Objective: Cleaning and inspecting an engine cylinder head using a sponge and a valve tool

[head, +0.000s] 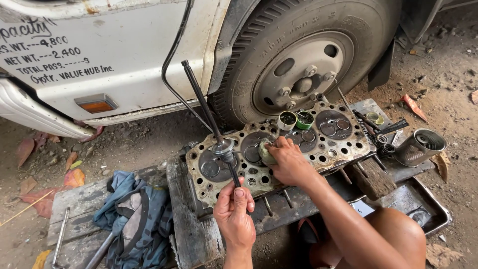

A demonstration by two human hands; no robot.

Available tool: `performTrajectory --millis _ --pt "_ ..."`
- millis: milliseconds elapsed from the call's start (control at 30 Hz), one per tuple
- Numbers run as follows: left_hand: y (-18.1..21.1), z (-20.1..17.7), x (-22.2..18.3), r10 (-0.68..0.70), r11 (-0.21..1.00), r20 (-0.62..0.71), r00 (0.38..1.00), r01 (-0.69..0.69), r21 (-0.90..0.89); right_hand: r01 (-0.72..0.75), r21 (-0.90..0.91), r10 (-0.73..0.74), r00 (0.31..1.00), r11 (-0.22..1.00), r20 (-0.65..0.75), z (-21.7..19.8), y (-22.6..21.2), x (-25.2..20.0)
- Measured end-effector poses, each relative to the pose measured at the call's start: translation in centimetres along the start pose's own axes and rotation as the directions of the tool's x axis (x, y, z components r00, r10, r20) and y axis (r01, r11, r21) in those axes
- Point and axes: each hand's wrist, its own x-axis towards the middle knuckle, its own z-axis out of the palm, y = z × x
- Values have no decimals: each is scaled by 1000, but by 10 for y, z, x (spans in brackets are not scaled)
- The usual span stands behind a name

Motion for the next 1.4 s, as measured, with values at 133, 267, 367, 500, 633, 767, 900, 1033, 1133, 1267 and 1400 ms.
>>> performTrajectory --millis 133,267,367,500,633,767,900,1033,1133,1267,1400 --pt "0 6 0 -20 1000 5 1000 20 18 239 186 -260 961 953 95 -14 31 5" --pt "-4 3 3 -18 999 4 1000 17 38 261 48 -264 926 964 269 -45 34 10" --pt "-8 0 5 2 999 -5 1000 -1 41 314 -77 -280 916 946 286 -71 40 6" --pt "-10 -4 9 11 999 -22 1000 -9 52 343 -121 -327 935 931 135 -87 49 -7" --pt "-14 -8 10 16 997 -24 1000 -14 74 214 -98 -203 973 972 114 -90 56 -16" --pt "-15 -8 10 5 997 -25 1000 -3 80 105 71 -113 987 992 111 -108 48 -21" --pt "-20 -7 10 18 996 -26 1000 -16 91 -15 168 -10 989 986 146 -97 40 -15" --pt "-23 -6 10 26 994 -27 999 -23 111 -55 108 42 992 993 119 -66 18 -6" --pt "-23 -5 9 24 989 -30 999 -19 145 25 -29 -21 991 999 133 -47 0 9" --pt "-24 -7 8 9 993 -34 999 -5 120 58 -126 -45 994 990 100 -25 -22 24" --pt "-24 -7 8 13 994 -39 999 -9 113 58 -106 -55 998 993 33 -3 -18 30"
